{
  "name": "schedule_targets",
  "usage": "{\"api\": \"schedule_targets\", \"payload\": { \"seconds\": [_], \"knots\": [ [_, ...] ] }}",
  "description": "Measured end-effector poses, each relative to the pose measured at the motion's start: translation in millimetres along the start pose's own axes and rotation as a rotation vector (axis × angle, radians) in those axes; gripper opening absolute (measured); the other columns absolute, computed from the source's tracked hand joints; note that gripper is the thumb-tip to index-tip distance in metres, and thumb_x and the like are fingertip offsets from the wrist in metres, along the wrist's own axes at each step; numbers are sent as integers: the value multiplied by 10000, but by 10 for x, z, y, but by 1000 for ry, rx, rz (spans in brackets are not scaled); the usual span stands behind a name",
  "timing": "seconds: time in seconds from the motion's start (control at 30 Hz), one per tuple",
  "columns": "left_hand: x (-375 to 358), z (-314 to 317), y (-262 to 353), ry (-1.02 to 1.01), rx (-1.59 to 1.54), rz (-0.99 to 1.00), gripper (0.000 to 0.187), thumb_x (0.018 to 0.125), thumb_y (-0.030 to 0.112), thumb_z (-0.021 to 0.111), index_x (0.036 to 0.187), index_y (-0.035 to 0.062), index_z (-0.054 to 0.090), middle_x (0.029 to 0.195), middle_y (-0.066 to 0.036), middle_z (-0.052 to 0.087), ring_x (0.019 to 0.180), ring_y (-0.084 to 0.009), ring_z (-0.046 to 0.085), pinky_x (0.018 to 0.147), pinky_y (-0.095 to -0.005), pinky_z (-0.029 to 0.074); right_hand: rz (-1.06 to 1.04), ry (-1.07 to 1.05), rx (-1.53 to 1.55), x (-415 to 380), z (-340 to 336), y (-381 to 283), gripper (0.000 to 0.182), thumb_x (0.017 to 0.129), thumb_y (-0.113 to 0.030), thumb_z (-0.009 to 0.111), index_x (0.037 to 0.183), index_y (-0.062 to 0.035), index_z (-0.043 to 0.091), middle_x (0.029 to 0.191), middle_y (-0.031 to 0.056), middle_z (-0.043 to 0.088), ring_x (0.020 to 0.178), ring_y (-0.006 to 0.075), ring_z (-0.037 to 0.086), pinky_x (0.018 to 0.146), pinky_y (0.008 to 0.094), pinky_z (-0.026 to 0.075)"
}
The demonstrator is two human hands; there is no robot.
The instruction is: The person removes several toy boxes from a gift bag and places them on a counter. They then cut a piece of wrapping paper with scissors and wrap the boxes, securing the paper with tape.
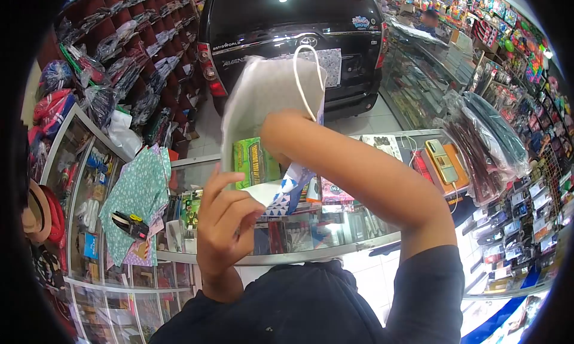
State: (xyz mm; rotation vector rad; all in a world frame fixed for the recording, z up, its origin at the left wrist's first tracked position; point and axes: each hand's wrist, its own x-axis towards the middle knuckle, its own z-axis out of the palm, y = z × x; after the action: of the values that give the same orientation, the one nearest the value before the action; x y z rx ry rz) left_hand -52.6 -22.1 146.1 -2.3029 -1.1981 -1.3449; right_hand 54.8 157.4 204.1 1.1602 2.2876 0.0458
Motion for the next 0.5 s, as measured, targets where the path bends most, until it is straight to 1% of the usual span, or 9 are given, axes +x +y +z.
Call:
{"api": "schedule_targets", "payload": {
  "seconds": [0.03, 0.1, 0.13, 0.2, 0.33, 0.4, 0.43, 0.47, 0.5],
  "knots": [
    [9, 2, 3, -34, -12, 9, 278, 695, -24, 760, 952, 69, 707, 966, -61, 663, 1192, -328, 645, 1126, -656, 450, 3, -2, 1, 66, 130, -71, 765, 639, -247, 995, 1311, -9, 717, 1279, 164, 706, 1181, 333, 708, 928, 546, 607],
    [32, 18, 9, -69, -26, 21, 277, 714, -20, 764, 972, 70, 711, 982, -61, 667, 1217, -330, 639, 1130, -654, 446, 306, 345, -143, 220, 447, -245, 1041, 624, -243, 1000, 1516, -22, 511, 1382, 160, 648, 1236, 366, 672, 926, 619, 588],
    [52, 32, 2, -89, -39, 17, 293, 705, -50, 764, 969, 70, 718, 969, -70, 675, 1229, -353, 634, 1130, -649, 450, 311, 348, -141, 330, 481, -204, 1041, 624, -243, 1000, 1516, -22, 511, 1382, 160, 648, 1236, 366, 672, 926, 619, 588],
    [65, 30, -18, -114, -54, 15, 312, 695, -80, 765, 966, 70, 726, 957, -80, 683, 1240, -377, 629, 1129, -644, 454, 138, 166, -160, 469, 458, -54, 1272, 600, -286, 1007, 1618, -43, 284, 1454, 158, 594, 1265, 401, 648, 958, 639, 563],
    [89, 28, -73, -82, -53, 12, 322, 712, -87, 758, 995, 63, 733, 991, -93, 691, 1257, -401, 618, 1127, -621, 454, 11, 307, -273, 407, 370, 128, 1296, 582, -342, 1011, 1604, -37, 274, 1407, 151, 635, 1252, 380, 661, 964, 651, 554],
    [93, 27, -80, -78, -56, 16, 319, 719, -89, 756, 1000, 61, 733, 997, -96, 693, 1257, -410, 617, 1126, -615, 455, -63, 106, -31, 358, 317, 158, 1247, 517, -422, 1020, 1489, 14, 373, 1285, 224, 652, 1173, 423, 677, 883, 613, 593],
    [102, 23, -85, -86, -56, 20, 313, 727, -88, 755, 1001, 60, 734, 999, -98, 694, 1256, -415, 616, 1120, -613, 457, -70, 72, 100, 436, 398, 171, 1253, 500, -423, 1024, 1486, 15, 386, 1244, 231, 676, 1153, 391, 695, 903, 555, 597],
    [111, 18, -94, -96, -57, 26, 306, 735, -88, 754, 1002, 60, 734, 1002, -100, 696, 1256, -419, 616, 1114, -611, 459, -65, 77, 108, 485, 418, 146, 1253, 500, -423, 1024, 1486, 15, 386, 1244, 231, 676, 1153, 391, 695, 903, 555, 597],
    [103, 20, -103, -101, -58, 34, 306, 735, -88, 754, 1002, 60, 734, 1002, -100, 696, 1256, -419, 616, 1114, -611, 459, -16, 66, 48, 489, 388, 60, 1321, 521, -428, 1023, 1558, -41, 302, 1296, 190, 681, 1169, 368, 700, 924, 576, 589]
  ]
}}
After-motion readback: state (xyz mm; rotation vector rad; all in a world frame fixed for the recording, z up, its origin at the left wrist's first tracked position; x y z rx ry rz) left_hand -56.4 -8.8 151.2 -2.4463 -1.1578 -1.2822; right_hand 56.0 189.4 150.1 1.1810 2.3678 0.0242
